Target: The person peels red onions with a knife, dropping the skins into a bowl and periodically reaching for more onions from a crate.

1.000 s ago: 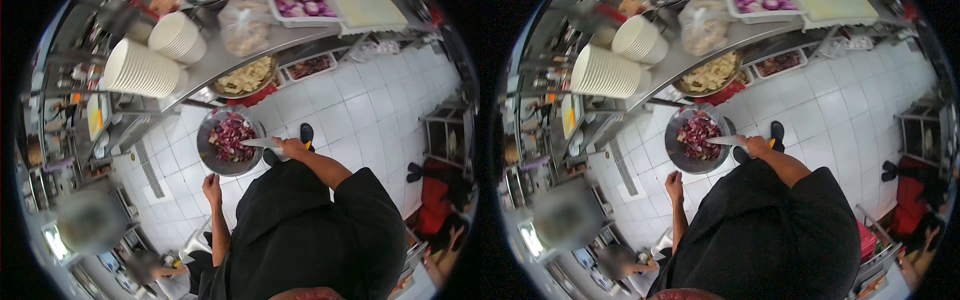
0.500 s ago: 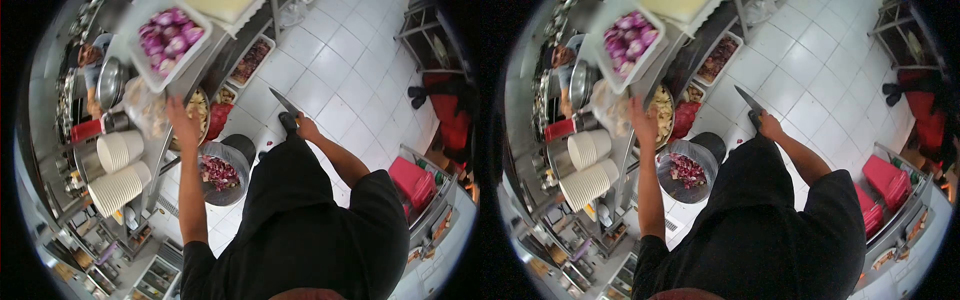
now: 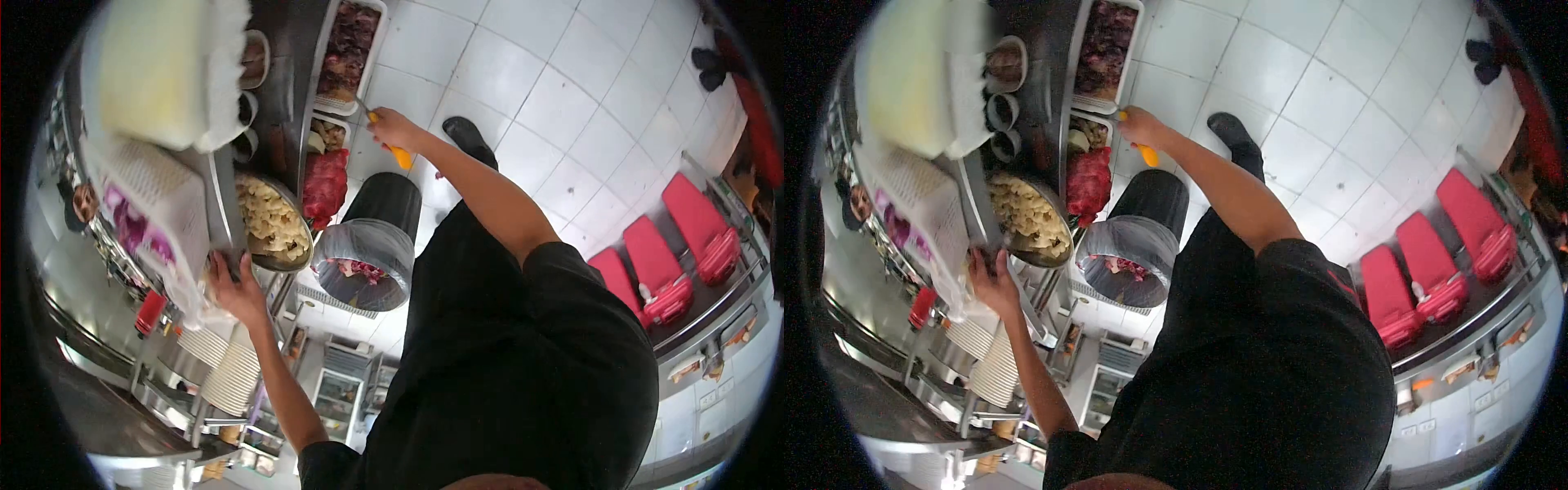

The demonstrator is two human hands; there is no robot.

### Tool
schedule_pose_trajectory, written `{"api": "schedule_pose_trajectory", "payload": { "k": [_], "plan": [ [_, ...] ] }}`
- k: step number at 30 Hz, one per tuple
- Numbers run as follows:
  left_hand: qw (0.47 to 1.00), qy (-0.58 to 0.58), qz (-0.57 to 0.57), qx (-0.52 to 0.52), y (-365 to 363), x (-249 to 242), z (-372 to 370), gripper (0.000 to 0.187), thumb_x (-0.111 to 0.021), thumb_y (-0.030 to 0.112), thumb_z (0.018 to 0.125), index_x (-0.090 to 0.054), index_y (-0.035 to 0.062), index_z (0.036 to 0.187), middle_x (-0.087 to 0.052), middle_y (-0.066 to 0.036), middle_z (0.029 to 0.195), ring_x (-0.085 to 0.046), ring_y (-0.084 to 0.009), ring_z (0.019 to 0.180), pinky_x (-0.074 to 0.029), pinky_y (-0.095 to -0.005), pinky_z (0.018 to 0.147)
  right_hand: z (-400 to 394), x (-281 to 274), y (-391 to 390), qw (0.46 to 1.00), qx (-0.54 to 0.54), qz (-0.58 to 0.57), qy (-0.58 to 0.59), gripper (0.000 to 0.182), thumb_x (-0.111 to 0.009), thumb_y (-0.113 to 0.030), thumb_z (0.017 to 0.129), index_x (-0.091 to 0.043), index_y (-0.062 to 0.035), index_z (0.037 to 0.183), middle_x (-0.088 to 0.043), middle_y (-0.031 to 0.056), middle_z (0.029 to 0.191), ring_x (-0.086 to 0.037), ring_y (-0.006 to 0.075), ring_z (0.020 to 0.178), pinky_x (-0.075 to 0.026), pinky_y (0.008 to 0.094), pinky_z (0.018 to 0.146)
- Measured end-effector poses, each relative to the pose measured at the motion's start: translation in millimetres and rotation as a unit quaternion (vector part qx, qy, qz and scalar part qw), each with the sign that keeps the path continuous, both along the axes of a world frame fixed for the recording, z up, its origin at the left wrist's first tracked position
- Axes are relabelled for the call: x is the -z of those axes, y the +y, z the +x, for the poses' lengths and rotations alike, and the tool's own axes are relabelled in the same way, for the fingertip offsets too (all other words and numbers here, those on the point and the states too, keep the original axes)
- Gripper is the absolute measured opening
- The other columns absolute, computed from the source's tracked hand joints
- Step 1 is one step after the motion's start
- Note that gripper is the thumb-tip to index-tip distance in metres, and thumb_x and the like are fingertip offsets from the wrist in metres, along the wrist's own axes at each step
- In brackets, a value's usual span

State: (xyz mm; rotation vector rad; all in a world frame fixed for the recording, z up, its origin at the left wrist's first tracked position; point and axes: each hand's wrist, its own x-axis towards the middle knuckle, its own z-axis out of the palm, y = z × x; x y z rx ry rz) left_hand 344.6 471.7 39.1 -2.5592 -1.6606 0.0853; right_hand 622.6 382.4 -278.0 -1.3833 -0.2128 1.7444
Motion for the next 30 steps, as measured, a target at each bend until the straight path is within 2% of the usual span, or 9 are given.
{"api": "schedule_pose_trajectory", "payload": {
  "k": [4,7,9,16,17,20,26,28,30],
  "plan": [
    [0.999,0.014,-0.039,-0.031,0.4,-1.3,12.5,0.053,-0.076,0.018,0.083,-0.058,-0.0046,0.128,-0.056,-0.026,0.125,-0.058,-0.0365,0.11,-0.049,-0.0438,0.093,-9.7,21.5,32.9,0.999,-0.021,-0.013,-0.028,0.029,-0.058,-0.017,0.082,-0.062,0.0085,0.096,-0.064,0.0189,0.075,-0.067,0.0272,0.068,-0.054,0.0411,0.055],
    [0.997,0.022,-0.061,-0.05,1.5,-1.6,9.4,0.056,-0.074,0.025,0.086,-0.056,-0.0049,0.129,-0.055,-0.024,0.123,-0.058,-0.0346,0.108,-0.052,-0.0417,0.088,-18.3,43.6,54.8,0.978,-0.157,-0.015,-0.14,0.027,-0.058,-0.017,0.08,-0.066,0.0065,0.088,-0.067,0.0213,0.08,-0.068,0.0337,0.076,-0.056,0.0447,0.064],
    [0.995,0.077,-0.049,-0.041,3.9,-2.8,10.8,0.059,-0.072,0.032,0.087,-0.055,-0.0062,0.129,-0.053,-0.024,0.125,-0.059,-0.0349,0.107,-0.053,-0.0402,0.085,-20.7,55.6,56.2,0.958,-0.179,0.076,-0.211,0.028,-0.056,-0.02,0.079,-0.069,0.004,0.085,-0.068,0.0221,0.088,-0.068,0.0359,0.084,-0.055,0.0468,0.072],
    [0.992,0.101,-0.058,-0.057,3.7,-3.3,23.0,0.056,-0.072,0.028,0.088,-0.056,-0.0097,0.126,-0.056,-0.027,0.121,-0.061,-0.0333,0.104,-0.054,-0.0384,0.083,-1.8,73.7,93.6,0.904,-0.333,0.106,-0.247,0.03,-0.053,-0.02,0.081,-0.071,0.0043,0.08,-0.069,0.0203,0.086,-0.069,0.0323,0.08,-0.055,0.0448,0.069],
    [0.991,0.106,-0.058,-0.058,4.1,-4.5,20.2,0.057,-0.072,0.03,0.087,-0.056,-0.0081,0.127,-0.056,-0.026,0.122,-0.062,-0.0335,0.103,-0.054,-0.0384,0.081,-17.0,99.9,103.0,0.843,-0.389,0.188,-0.321,0.03,-0.052,-0.019,0.08,-0.071,0.0037,0.085,-0.07,0.0197,0.087,-0.069,0.0309,0.083,-0.055,0.0454,0.071],
    [0.992,0.105,-0.053,-0.053,4.8,-3.2,14.8,0.058,-0.072,0.033,0.087,-0.057,-0.0047,0.128,-0.056,-0.024,0.122,-0.063,-0.0341,0.102,-0.056,-0.0385,0.078,3.6,78.3,115.2,0.889,-0.384,0.108,-0.227,0.028,-0.054,-0.019,0.079,-0.072,0.0014,0.087,-0.07,0.0195,0.089,-0.069,0.0316,0.085,-0.055,0.0458,0.073],
    [0.993,0.107,-0.039,-0.021,6.6,-3.8,10.8,0.057,-0.073,0.033,0.086,-0.058,-0.0042,0.127,-0.057,-0.024,0.122,-0.063,-0.0336,0.099,-0.055,-0.0387,0.074,-56.6,186.8,159.3,0.823,-0.451,0.107,-0.328,0.025,-0.054,-0.014,0.079,-0.074,-0.003,0.089,-0.07,0.0201,0.098,-0.068,0.0351,0.09,-0.056,0.0446,0.076],
    [0.994,0.098,-0.038,-0.004,6.0,-3.6,12.7,0.057,-0.073,0.032,0.086,-0.058,-0.0043,0.127,-0.057,-0.024,0.122,-0.063,-0.0331,0.099,-0.054,-0.0387,0.072,-64.6,189.1,143.7,0.844,-0.273,0.185,-0.422,0.026,-0.052,-0.015,0.081,-0.072,0.001,0.088,-0.069,0.0201,0.097,-0.067,0.0377,0.091,-0.056,0.0457,0.077],
    [0.996,0.079,-0.043,-0.023,4.8,-4.1,9.6,0.057,-0.074,0.031,0.086,-0.058,-0.0043,0.127,-0.057,-0.024,0.121,-0.062,-0.033,0.099,-0.054,-0.0383,0.071,-45.2,175.0,124.8,0.812,-0.365,0.192,-0.414,0.026,-0.051,-0.015,0.082,-0.071,0.0016,0.088,-0.069,0.0202,0.096,-0.067,0.037,0.092,-0.056,0.045,0.077]
  ]
}}
